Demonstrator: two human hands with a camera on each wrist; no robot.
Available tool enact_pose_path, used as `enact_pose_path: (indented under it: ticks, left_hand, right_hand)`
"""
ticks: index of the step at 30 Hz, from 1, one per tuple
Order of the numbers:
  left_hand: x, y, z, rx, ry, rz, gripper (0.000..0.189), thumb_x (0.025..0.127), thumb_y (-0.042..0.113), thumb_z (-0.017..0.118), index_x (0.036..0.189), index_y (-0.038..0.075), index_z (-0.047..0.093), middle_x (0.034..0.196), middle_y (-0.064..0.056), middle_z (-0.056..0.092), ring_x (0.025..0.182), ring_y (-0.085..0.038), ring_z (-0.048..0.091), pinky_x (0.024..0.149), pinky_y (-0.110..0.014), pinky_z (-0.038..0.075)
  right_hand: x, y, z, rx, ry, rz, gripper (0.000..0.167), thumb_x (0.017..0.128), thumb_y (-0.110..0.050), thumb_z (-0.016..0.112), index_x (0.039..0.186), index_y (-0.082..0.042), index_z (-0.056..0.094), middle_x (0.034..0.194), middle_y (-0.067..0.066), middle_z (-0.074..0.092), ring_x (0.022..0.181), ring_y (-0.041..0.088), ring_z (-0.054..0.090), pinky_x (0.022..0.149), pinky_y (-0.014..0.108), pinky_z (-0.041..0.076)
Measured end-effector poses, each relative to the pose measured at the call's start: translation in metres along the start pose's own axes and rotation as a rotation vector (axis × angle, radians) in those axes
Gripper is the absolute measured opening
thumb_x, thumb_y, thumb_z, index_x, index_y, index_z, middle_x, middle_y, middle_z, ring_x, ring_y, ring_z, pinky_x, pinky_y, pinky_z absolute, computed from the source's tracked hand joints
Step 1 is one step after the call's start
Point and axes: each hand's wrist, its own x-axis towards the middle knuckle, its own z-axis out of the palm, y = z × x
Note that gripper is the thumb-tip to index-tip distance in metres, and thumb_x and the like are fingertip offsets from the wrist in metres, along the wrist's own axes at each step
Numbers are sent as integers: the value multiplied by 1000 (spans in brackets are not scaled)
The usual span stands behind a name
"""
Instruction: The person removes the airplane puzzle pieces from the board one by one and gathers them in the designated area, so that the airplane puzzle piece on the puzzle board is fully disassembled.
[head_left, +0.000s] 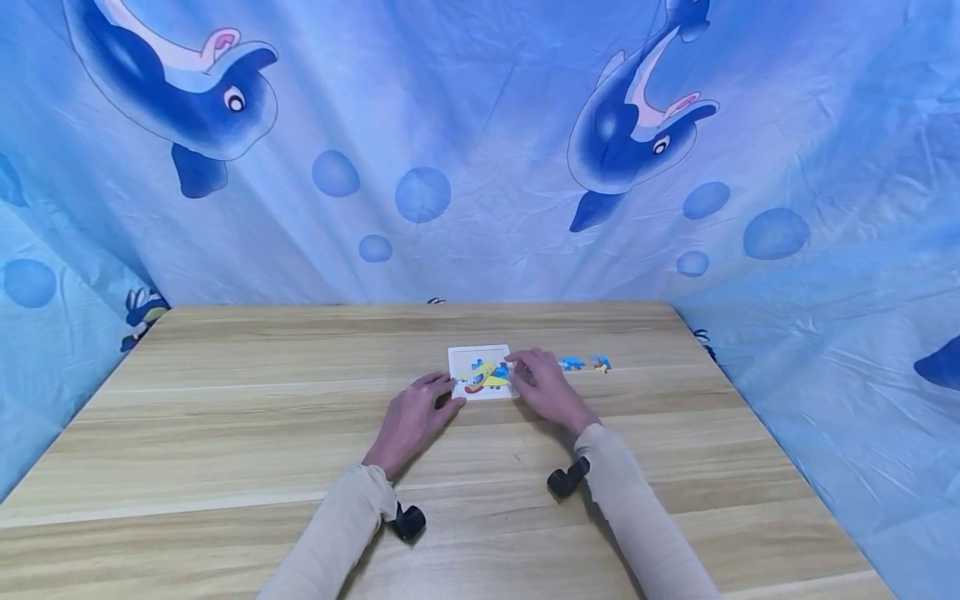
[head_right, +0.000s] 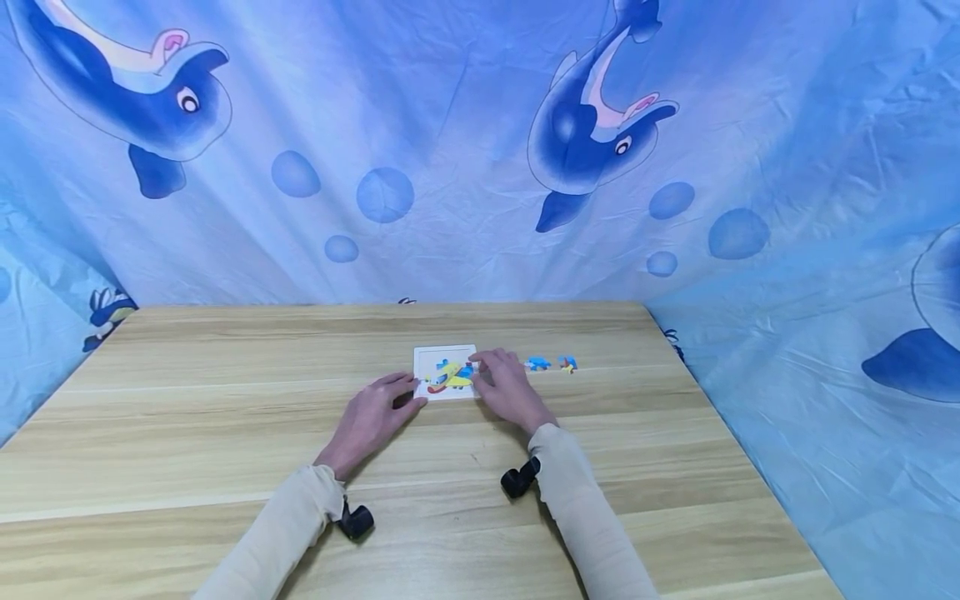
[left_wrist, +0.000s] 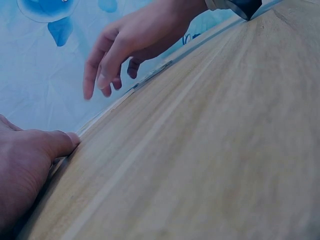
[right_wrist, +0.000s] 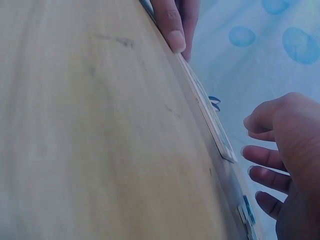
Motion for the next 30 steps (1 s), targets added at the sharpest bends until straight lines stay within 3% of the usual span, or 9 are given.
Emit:
enact_pose_path:
  ticks: [17,30]
  left_hand:
    - [1,1,-1,15,2,13,39,95,31,77,122,3,75,132,-20,67,121,-38,65,96,-52,55]
    - [0,0,1,6,26,39,37,95,29,78,122,3,76,129,-20,68,119,-37,66,93,-52,57]
  right_hand:
    - [14,-10,15,16,13,-5,32,101,-10,64,131,-1,65,111,11,63,112,32,51,95,48,43]
    - [23,-15,28,-2,33,-13,29,101,-12,63,129,-2,66,110,11,64,109,30,53,93,47,47]
